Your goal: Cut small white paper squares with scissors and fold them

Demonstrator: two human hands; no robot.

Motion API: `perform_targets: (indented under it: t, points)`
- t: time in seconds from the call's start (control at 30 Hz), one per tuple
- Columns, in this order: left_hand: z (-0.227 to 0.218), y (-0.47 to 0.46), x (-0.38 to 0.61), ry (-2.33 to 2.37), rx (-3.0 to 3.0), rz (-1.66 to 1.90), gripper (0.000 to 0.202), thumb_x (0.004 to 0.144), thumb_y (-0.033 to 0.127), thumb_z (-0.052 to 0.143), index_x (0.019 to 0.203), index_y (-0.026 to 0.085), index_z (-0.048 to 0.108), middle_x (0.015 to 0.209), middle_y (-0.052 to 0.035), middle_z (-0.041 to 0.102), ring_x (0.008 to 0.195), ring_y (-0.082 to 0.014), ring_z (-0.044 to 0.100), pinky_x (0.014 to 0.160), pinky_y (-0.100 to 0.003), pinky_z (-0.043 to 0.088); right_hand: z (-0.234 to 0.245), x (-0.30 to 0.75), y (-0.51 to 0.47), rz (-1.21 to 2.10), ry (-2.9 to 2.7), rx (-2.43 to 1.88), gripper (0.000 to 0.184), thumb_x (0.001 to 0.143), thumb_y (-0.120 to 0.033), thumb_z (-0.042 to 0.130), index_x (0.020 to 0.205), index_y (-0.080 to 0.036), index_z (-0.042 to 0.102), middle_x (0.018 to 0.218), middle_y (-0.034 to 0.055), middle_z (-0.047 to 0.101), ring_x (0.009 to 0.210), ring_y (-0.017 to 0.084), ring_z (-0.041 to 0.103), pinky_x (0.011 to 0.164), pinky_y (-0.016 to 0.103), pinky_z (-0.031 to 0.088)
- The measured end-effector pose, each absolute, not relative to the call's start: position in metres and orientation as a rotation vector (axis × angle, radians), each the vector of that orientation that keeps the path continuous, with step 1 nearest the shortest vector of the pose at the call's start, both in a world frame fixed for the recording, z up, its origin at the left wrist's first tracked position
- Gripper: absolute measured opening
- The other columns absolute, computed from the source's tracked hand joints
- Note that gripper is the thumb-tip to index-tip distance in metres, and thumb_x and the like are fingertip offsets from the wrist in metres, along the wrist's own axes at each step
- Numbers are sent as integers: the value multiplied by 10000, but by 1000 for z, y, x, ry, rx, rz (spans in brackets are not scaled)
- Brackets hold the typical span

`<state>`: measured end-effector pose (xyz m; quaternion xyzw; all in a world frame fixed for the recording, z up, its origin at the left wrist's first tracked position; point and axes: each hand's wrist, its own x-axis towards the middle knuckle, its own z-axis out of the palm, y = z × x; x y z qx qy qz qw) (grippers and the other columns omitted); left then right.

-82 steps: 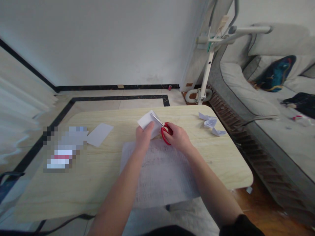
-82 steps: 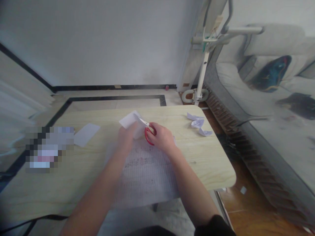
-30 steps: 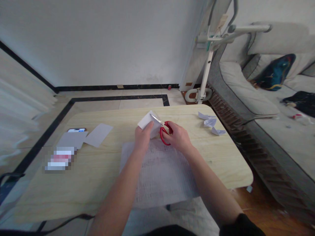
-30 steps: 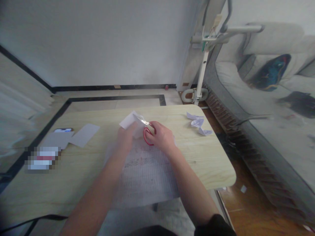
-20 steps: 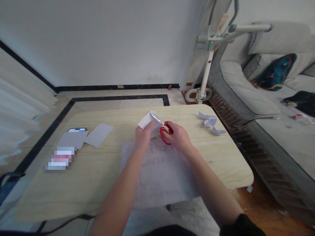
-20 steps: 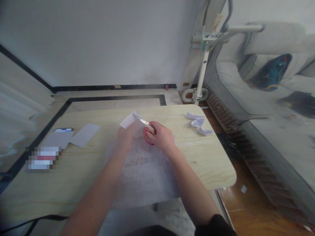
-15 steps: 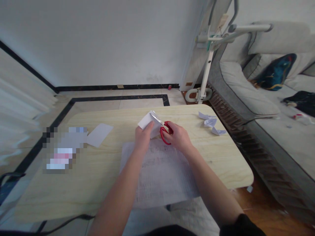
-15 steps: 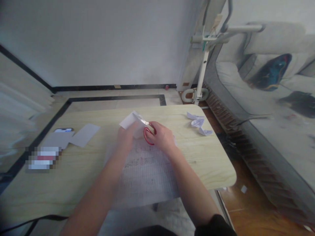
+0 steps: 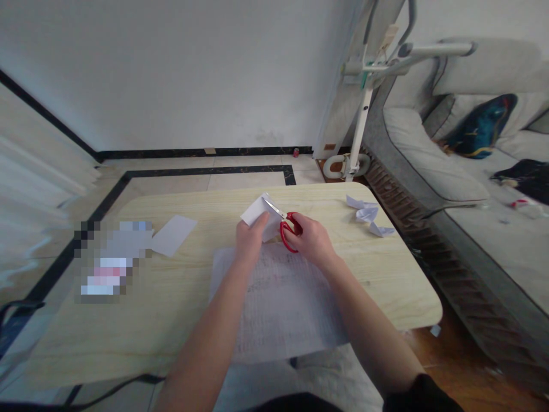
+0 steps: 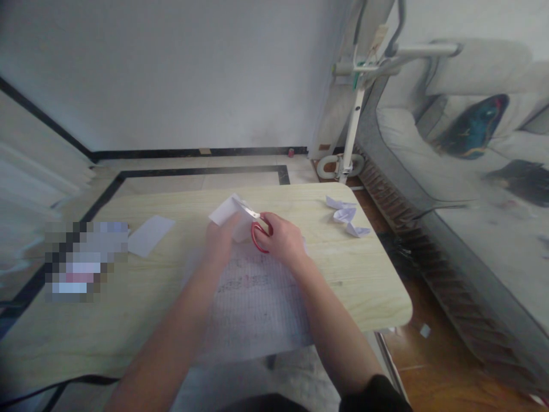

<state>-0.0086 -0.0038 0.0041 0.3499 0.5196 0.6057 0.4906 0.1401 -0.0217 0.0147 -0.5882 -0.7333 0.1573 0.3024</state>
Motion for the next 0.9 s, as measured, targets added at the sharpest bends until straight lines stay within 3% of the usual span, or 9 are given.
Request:
perform_targets:
  t: [0.9]
  points:
    - [7,-6,-9,1321,858,1410,400,648,386,725,933,107,706,858,-95,724,789,-231,675,650,-280,515,13,140,-21,385,-1931,-1598,339,864,-436,500,1104,-223,611,830,42,682,658,168,578,582,268,350]
